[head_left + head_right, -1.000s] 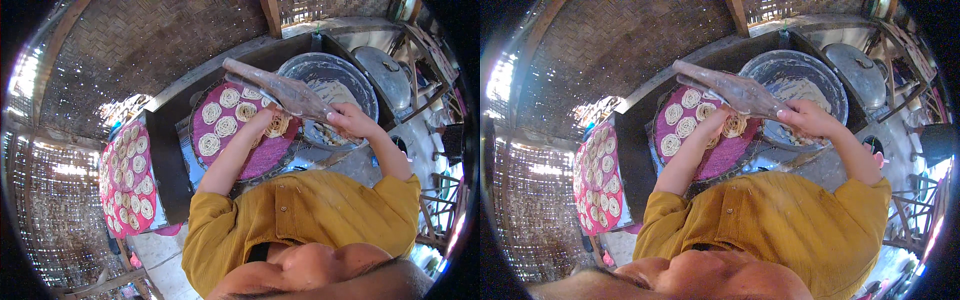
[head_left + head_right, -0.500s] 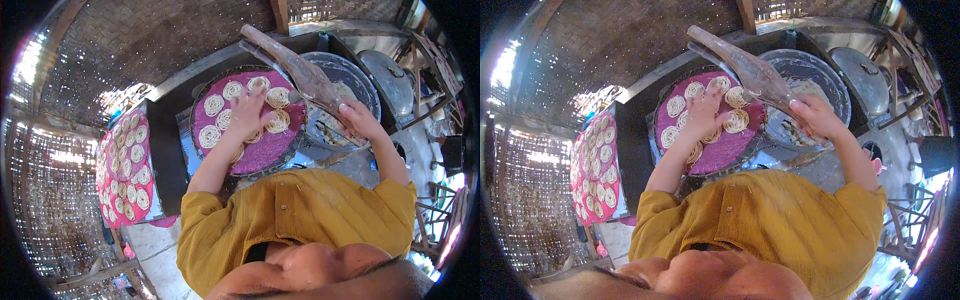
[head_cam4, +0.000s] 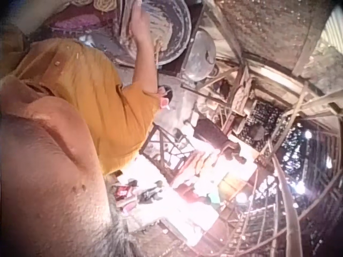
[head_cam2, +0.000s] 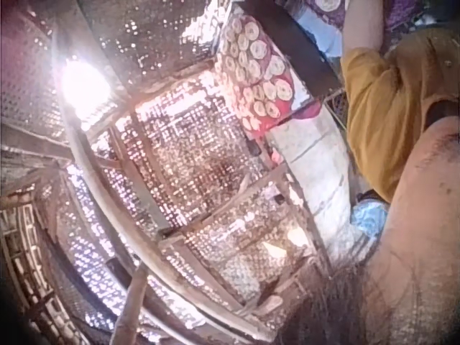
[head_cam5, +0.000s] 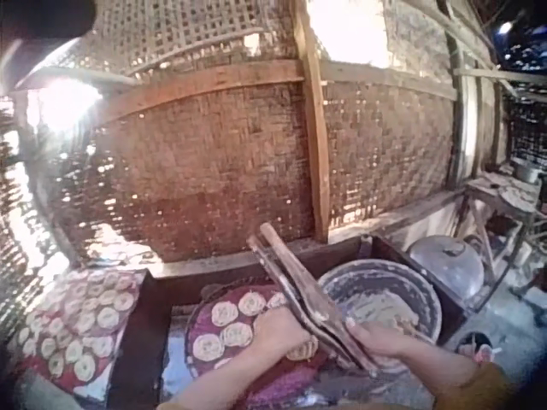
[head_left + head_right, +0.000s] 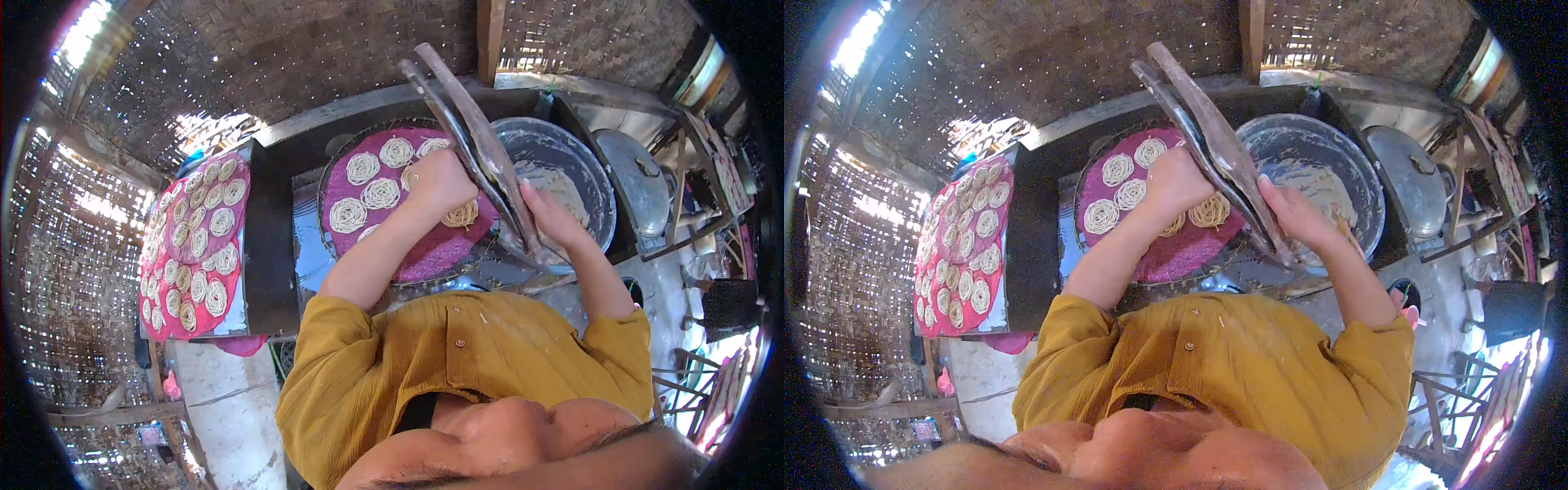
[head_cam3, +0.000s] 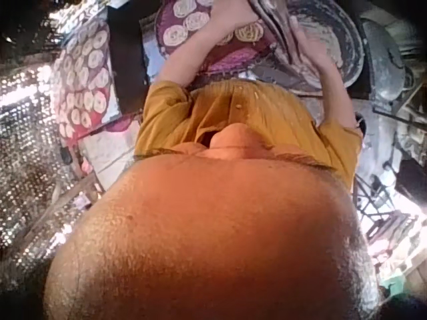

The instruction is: The person prepares round pastries by dispensing batter into a circular mold on a purple mat, smoothing it out, and then reloading the dispenser with more batter from a large bowl.

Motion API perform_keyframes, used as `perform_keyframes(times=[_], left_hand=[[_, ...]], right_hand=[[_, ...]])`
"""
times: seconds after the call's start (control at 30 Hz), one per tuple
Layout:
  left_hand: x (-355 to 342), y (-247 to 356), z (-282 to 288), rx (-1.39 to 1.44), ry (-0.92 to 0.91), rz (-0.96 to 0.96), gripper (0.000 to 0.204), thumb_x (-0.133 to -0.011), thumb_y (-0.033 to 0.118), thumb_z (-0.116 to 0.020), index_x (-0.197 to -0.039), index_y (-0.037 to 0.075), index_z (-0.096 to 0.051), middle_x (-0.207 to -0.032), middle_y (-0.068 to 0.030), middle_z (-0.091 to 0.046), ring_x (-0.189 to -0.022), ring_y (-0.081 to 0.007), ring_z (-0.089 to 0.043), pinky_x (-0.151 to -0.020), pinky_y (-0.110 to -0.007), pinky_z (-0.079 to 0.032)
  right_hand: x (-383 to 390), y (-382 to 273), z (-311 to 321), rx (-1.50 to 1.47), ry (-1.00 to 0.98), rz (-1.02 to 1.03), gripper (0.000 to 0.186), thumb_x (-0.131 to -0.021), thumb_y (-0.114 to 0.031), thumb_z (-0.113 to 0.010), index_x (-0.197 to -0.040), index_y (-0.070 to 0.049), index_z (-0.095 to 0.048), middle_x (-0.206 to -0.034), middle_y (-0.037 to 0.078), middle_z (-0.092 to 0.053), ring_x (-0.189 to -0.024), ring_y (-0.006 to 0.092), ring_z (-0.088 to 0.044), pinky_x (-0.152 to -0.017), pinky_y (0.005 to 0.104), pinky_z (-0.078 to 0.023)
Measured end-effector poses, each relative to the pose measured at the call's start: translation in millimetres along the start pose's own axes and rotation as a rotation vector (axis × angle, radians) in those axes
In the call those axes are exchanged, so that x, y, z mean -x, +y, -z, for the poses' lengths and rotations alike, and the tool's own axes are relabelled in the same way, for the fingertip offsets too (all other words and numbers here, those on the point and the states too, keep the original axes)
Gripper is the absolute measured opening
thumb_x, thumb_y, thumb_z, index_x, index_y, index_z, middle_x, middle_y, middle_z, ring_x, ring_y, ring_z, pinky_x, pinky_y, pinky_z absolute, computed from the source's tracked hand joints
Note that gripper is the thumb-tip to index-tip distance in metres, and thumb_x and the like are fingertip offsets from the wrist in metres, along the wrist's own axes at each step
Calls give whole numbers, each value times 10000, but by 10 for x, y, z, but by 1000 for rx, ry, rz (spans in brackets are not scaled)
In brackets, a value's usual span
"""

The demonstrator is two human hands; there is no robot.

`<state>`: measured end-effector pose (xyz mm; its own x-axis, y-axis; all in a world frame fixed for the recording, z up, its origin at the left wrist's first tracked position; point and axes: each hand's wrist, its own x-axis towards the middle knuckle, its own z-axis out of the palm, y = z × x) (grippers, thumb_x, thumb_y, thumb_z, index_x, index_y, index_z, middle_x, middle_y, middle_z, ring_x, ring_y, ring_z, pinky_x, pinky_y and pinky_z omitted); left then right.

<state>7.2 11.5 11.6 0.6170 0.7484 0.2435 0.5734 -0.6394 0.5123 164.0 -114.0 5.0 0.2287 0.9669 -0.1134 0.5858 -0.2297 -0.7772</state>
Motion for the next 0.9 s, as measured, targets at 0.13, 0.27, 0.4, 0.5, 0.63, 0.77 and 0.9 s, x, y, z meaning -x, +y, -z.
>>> perform_keyframes(times=[0.13,0.27,0.4,0.5,0.63,0.77,0.9], left_hand=[[28,489,100,-253,-65,-200,234,-588,228,-605,-724,38,-620,-683,-173,-605,-666,-301,-608,-599,-387,-487],[-49,499,278,-16,-247,-384,195,-620,232,-586,-685,50,-614,-693,-177,-598,-677,-320,-595,-591,-411,-472],[73,561,281,-174,-291,-533,198,-632,220,-580,-750,64,-610,-696,-163,-600,-675,-320,-593,-590,-412,-472],[139,622,421,-271,-377,-436,199,-648,221,-576,-777,73,-606,-713,-149,-605,-675,-318,-593,-591,-406,-475],[-71,-88,337,141,-345,-362,288,-620,201,-671,-857,53,-603,-820,-110,-622,-751,-238,-604,-669,-356,-480],[-133,-148,80,732,-517,-381,440,-604,91,-725,-1010,30,-567,-1049,-82,-568,-866,-149,-555,-766,-320,-458],[-96,190,-97,1229,-507,-466,460,-694,106,-655,-1123,42,-502,-1048,-109,-552,-964,-196,-530,-812,-324,-445]], right_hand=[[-232,-524,407,149,369,615,453,-804,-310,-486,-1111,18,-429,-1033,214,-501,-933,350,-479,-810,372,-376],[98,-1034,452,565,578,1078,446,-688,-208,-603,-1021,16,-410,-862,194,-531,-851,353,-510,-737,410,-412],[435,-950,616,391,175,686,428,-644,-68,-586,-1023,-4,-397,-742,78,-495,-677,247,-518,-643,323,-433],[469,-831,949,182,198,494,490,-648,-71,-564,-1084,-13,-347,-720,16,-465,-635,109,-478,-580,260,-415],[802,-432,1470,-114,585,336,460,-671,-75,-560,-1090,-3,-384,-698,31,-497,-590,140,-505,-535,268,-417],[774,-24,1399,-622,985,539,316,-696,-28,-532,-988,-22,-413,-711,60,-515,-607,154,-523,-571,270,-431],[478,161,875,-1176,1238,626,192,-738,-32,-513,-905,-50,-420,-736,85,-536,-673,174,-543,-606,300,-454]])
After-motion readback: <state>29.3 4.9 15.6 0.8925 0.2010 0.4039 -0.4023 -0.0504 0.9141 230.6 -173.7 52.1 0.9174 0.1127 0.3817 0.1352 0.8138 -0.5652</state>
